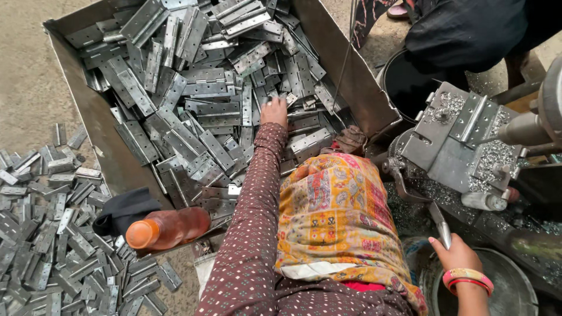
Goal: The person repeatedly picks up metal brackets from a bin, places them into a manual punching machine, and operates the lever to punch holes. The processed brackets are then dropped into a pile beside the machine.
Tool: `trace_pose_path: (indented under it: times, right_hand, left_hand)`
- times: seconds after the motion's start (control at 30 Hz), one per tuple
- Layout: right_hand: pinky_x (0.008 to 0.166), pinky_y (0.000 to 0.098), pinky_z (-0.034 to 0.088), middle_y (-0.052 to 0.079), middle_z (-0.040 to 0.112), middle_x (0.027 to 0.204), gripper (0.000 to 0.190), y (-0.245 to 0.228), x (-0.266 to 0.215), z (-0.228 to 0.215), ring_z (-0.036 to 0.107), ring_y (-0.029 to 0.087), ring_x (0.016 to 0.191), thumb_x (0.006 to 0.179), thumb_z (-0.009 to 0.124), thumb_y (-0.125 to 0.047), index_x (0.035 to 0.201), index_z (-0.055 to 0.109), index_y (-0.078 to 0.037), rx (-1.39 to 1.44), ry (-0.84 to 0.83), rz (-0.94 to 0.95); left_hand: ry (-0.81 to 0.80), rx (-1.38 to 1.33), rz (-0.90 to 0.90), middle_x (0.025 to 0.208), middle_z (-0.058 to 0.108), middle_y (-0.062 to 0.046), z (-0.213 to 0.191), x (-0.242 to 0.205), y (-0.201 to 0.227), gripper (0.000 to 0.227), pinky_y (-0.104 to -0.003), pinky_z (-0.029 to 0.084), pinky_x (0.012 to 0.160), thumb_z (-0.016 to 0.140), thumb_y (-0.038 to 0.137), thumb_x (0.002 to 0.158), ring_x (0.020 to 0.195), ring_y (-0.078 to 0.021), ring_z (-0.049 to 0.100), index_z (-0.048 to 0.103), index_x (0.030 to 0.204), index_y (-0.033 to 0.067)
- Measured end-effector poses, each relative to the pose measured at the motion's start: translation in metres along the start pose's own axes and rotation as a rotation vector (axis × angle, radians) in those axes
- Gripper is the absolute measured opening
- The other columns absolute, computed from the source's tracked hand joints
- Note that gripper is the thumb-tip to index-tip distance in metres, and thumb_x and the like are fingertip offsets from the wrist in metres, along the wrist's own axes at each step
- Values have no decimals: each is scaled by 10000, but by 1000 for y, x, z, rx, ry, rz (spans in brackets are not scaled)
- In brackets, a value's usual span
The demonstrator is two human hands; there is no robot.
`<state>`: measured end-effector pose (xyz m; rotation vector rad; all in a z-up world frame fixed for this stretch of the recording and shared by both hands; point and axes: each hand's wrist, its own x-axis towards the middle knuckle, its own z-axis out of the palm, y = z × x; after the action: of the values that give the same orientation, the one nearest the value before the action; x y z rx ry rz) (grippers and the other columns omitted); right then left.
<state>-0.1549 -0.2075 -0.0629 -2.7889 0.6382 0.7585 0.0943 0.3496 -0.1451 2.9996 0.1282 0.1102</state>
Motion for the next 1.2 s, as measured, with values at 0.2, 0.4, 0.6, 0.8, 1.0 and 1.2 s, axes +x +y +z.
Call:
trace_pose_path:
  times: [0.2, 0.4, 0.6, 0.8, 1.0, 1.2]
  right_hand:
    - [784, 536, 563, 247, 752, 920, 584, 3, 2, 5, 718, 471, 882, 901, 618, -599, 1116, 668, -58, -6, 50, -70]
    - [816, 537, 559, 255, 755, 966, 570, 10, 12, 12, 718, 473, 940, 885, 624, -600, 1122, 675, -85, 9, 63, -65]
    - [833, 532, 568, 232, 772, 968, 561, 12, 21, 27, 720, 459, 956, 850, 643, -617, 1102, 664, -116, 25, 40, -9]
    - [819, 540, 560, 219, 751, 956, 529, 3, 9, 25, 712, 448, 927, 867, 632, -603, 1076, 637, -117, 40, 69, -53]
    - [802, 525, 564, 185, 756, 958, 480, -15, -11, 6, 725, 410, 907, 919, 596, -552, 1106, 604, -110, 31, 5, -46]
    - [799, 523, 571, 184, 750, 956, 482, -26, -23, -6, 725, 408, 913, 920, 609, -548, 1112, 598, -107, 43, 49, -51]
  left_hand:
    - [169, 25, -27, 1233, 594, -97, 19, -12, 0, 431, -530, 402, 1062, 650, 105, 861, 1177, -274, 598, 571, 1284, 110]
    - [63, -35, -28, 1210, 588, -128, 13, 10, -6, 554, -508, 431, 1043, 708, 136, 824, 1125, -331, 608, 557, 1356, 105]
    - [-56, -66, -29, 1201, 581, -180, 19, 25, -11, 697, -461, 508, 905, 837, 211, 699, 1063, -376, 610, 569, 1334, 112]
    - [88, 126, 418, 1014, 611, -88, 29, -50, 8, 404, -435, 546, 739, 602, 136, 926, 922, -286, 654, 610, 1330, 151]
    - [22, -39, 185, 1094, 621, -42, -69, -92, 60, 156, -440, 562, 718, 661, 200, 925, 892, -286, 661, 730, 1058, 245]
    - [464, -285, 816, 1219, 654, -35, -152, -89, 175, 331, -358, 598, 838, 655, 52, 920, 1049, -223, 660, 748, 1191, 219]
